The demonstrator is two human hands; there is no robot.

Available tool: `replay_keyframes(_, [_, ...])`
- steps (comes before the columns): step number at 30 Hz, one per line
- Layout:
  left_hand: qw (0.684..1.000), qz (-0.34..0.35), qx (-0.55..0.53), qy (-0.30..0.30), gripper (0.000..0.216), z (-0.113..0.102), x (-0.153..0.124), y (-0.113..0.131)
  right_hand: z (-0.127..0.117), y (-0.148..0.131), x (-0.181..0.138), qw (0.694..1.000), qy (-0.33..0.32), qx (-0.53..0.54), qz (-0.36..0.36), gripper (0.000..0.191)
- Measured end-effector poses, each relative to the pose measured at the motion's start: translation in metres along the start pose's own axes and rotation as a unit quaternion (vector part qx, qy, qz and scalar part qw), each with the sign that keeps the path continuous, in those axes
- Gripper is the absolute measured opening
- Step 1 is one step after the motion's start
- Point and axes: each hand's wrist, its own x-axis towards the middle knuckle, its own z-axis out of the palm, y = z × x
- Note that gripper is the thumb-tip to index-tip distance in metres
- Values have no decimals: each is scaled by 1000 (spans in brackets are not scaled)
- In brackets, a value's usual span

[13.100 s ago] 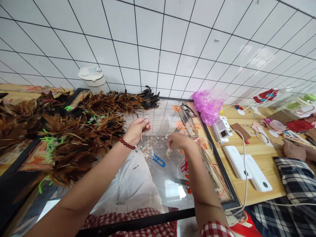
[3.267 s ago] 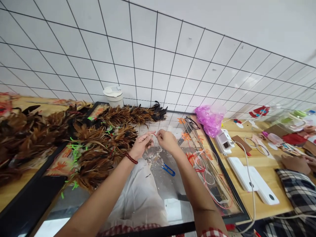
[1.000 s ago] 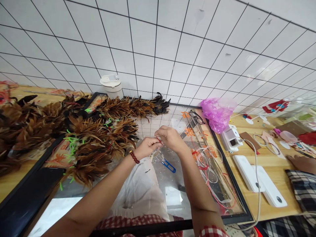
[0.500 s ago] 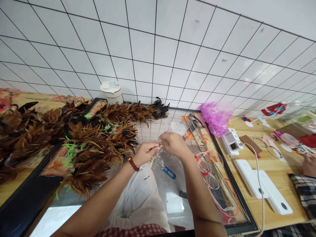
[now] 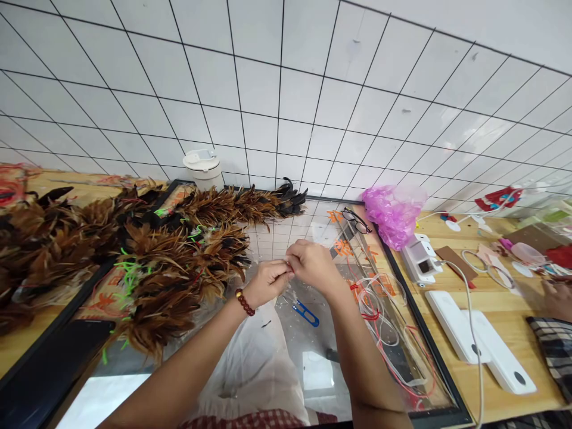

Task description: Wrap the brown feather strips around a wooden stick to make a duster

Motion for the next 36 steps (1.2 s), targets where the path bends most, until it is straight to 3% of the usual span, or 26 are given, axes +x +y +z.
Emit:
replay_keyframes(2, [996,-31,-79,-2,27,-1,2,5,2,14,3,996,-6,83,21,16])
replay_keyframes(4, [983,-81,-155,53,30,-1,4,6,4,22,5,992,-21,121,43,17])
replay_keyframes(7, [942,-165,-242,165,34,3,7,-1,6,18,5,995,-17,93,40,17])
replay_keyframes(10, [904,-221,-289,225,36,6,9,-10,8,6,4,999,-14,43,12,15])
replay_keyframes(13, [882,-226,-358,208,33,4,8,-13,8,0,4,1000,-15,-4,21,17])
replay_keyframes(16, [835,-234,-476,148,32,-1,8,-12,9,5,4,999,-21,-13,44,19])
replay_keyframes(19, [794,-245,-540,134,34,-5,9,-10,12,14,5,998,1,15,56,16])
replay_keyframes(23, [784,-233,-546,180,33,-6,12,-9,16,17,6,980,114,117,109,16])
replay_keyframes(27, [782,-219,-540,221,33,-8,14,-9,23,9,7,947,70,278,142,26])
replay_keyframes(36, [778,-210,-546,228,33,-7,13,-12,49,12,17,916,109,365,127,29])
